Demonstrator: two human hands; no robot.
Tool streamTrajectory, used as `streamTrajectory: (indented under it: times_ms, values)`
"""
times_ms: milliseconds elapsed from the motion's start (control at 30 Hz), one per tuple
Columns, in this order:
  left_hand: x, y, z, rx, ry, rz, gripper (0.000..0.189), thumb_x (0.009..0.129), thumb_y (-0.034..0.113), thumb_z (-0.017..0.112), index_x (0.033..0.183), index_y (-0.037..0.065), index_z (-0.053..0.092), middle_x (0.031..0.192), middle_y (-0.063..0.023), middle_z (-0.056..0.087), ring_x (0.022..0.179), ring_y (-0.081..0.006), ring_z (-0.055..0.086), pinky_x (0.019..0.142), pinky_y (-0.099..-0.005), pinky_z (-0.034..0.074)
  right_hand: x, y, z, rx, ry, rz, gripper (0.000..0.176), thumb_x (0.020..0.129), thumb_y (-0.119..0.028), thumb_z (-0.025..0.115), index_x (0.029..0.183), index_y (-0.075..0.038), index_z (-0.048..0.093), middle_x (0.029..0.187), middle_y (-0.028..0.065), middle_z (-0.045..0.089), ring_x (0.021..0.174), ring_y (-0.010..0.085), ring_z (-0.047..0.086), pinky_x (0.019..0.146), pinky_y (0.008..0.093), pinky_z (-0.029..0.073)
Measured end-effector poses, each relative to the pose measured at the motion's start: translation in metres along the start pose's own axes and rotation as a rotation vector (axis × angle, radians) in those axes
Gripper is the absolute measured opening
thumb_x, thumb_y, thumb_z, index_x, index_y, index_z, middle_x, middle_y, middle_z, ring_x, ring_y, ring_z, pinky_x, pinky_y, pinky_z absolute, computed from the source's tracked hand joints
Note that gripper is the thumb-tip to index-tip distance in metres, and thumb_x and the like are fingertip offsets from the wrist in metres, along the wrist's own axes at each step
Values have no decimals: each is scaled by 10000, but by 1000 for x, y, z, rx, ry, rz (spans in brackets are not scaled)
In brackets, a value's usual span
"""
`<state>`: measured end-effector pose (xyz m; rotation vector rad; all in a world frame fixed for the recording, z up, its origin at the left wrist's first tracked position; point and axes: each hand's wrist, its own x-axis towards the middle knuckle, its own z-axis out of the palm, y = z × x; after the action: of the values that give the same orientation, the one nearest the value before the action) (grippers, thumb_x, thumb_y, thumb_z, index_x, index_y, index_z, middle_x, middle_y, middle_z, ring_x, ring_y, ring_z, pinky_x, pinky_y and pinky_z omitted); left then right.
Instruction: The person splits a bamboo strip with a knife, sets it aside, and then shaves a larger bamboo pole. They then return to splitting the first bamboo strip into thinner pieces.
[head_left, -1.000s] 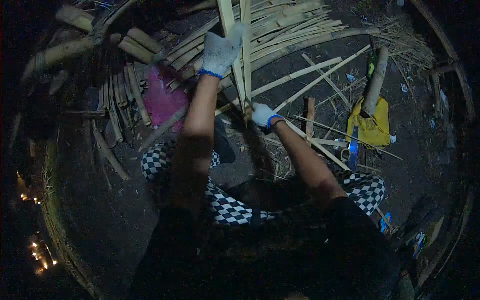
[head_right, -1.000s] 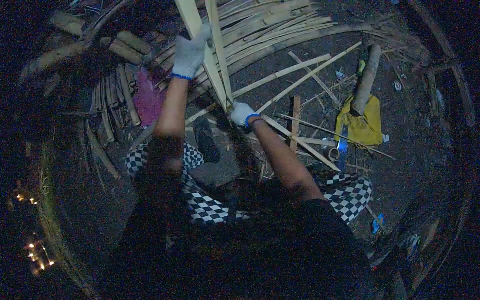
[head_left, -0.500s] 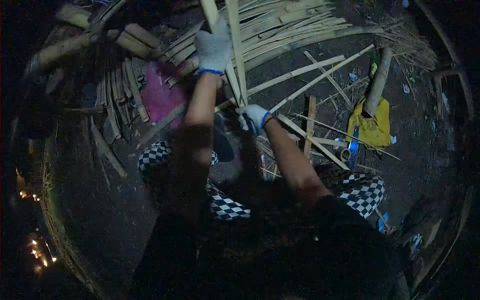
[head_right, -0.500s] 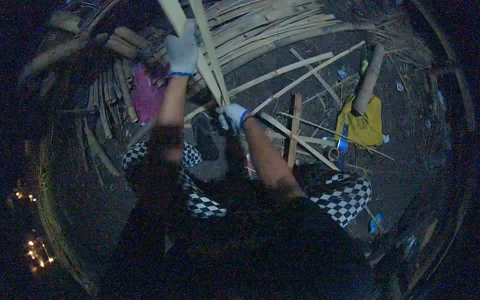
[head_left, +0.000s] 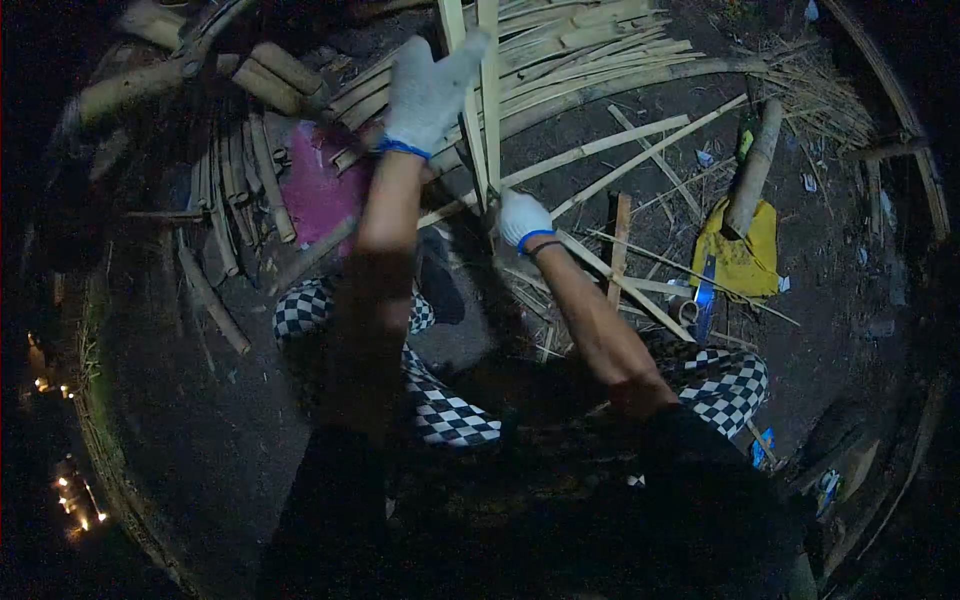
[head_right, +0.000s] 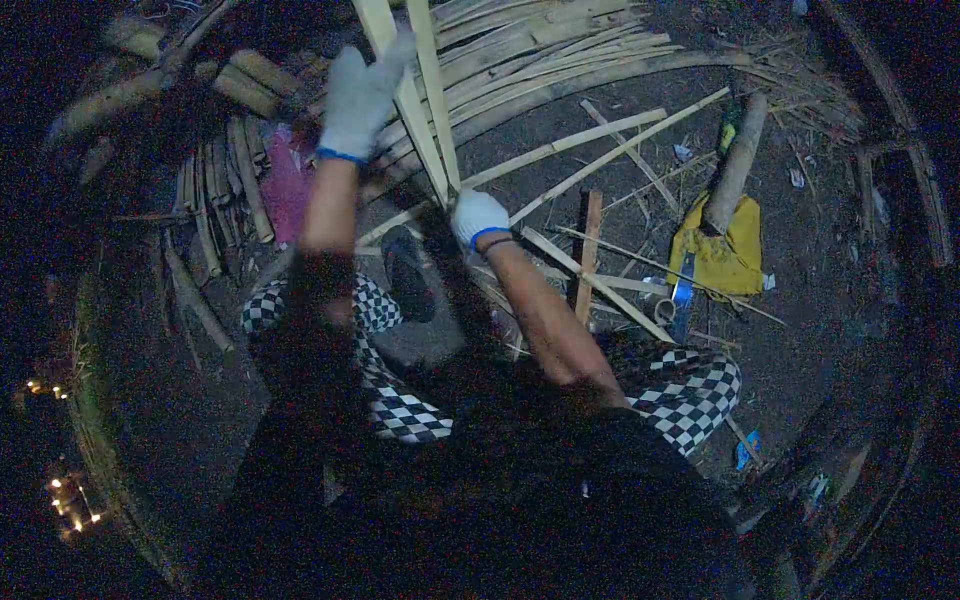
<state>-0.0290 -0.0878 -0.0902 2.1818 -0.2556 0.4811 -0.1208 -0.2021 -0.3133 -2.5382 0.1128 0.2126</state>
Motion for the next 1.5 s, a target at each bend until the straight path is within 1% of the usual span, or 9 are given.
streamTrajectory:
  times_ms: [100, 400, 667, 867, 933, 1267, 1367, 1433, 1500]
  values:
    - [4, 67, -34, -370, 145, 121, 458, 862, 427, 588, 771, -19, 637, 601, -17, 528, 560, -129, 508, 535, -295, 409, -7, -26, -51, -145, 63, -201, 237, 814, -224, 507, 827, -23, 632, 804, 232, 650, 749, 383, 650, 661, 472, 524]
    - [-11, 54, -62, -142, -152, -172, 541, 804, 481, 638, 845, -59, 627, 623, -62, 556, 601, -156, 556, 554, -332, 440, -28, 9, 37, -158, -21, -39, 222, 842, -209, 471, 876, -24, 590, 767, 200, 662, 695, 355, 661, 598, 484, 513]
    - [0, 6, -28, -116, 22, -158, 497, 776, 451, 685, 770, -40, 610, 679, -92, 607, 625, -167, 586, 584, -332, 470, -25, 16, 27, -135, -55, -181, 215, 855, -182, 428, 943, -19, 537, 772, 246, 640, 739, 408, 638, 632, 499, 506]
    - [12, 64, -80, -491, 72, 370, 449, 893, 383, 580, 890, -65, 618, 741, -63, 612, 666, -207, 575, 609, -366, 475, -41, -30, -67, -238, -12, -248, 210, 844, -226, 494, 930, -44, 556, 774, 222, 639, 739, 380, 639, 611, 478, 512]
    - [4, 59, -73, -456, 17, 224, 450, 892, 390, 584, 913, -58, 616, 767, -48, 616, 673, -192, 580, 605, -348, 477, -46, -13, -42, -220, 67, -298, 197, 843, -208, 484, 917, -40, 558, 759, 215, 634, 722, 383, 636, 612, 476, 512]
    - [-12, -15, -26, -488, 75, -49, 302, 836, 287, 658, 768, -2, 601, 687, -34, 576, 571, -115, 522, 514, -292, 424, -42, 51, 60, -24, -237, -102, 261, 855, -190, 482, 1041, -27, 567, 823, 262, 639, 774, 393, 647, 696, 481, 506]
    - [-6, -37, -23, -1009, 42, -224, 252, 862, 233, 608, 784, -6, 592, 658, -65, 561, 546, -136, 511, 502, -291, 408, -52, 50, 50, 696, -719, 374, 255, 846, -248, 509, 904, -18, 602, 785, 191, 657, 699, 281, 652, 608, 457, 507]
    - [-7, -17, -20, -565, 201, -307, 275, 863, 244, 601, 805, -24, 580, 652, -76, 547, 546, -153, 510, 502, -306, 409, -60, 54, 164, -46, -285, -250, 197, 823, -198, 510, 866, -36, 613, 733, 177, 645, 650, 280, 641, 565, 463, 493]
    - [10, -79, -11, 55, 455, -155, 393, 843, 316, 611, 849, -71, 539, 652, -98, 513, 548, -216, 507, 513, -363, 412, -71, 24, 245, -262, 48, -205, 163, 802, -169, 508, 798, -52, 621, 717, 173, 642, 610, 294, 631, 529, 457, 483]
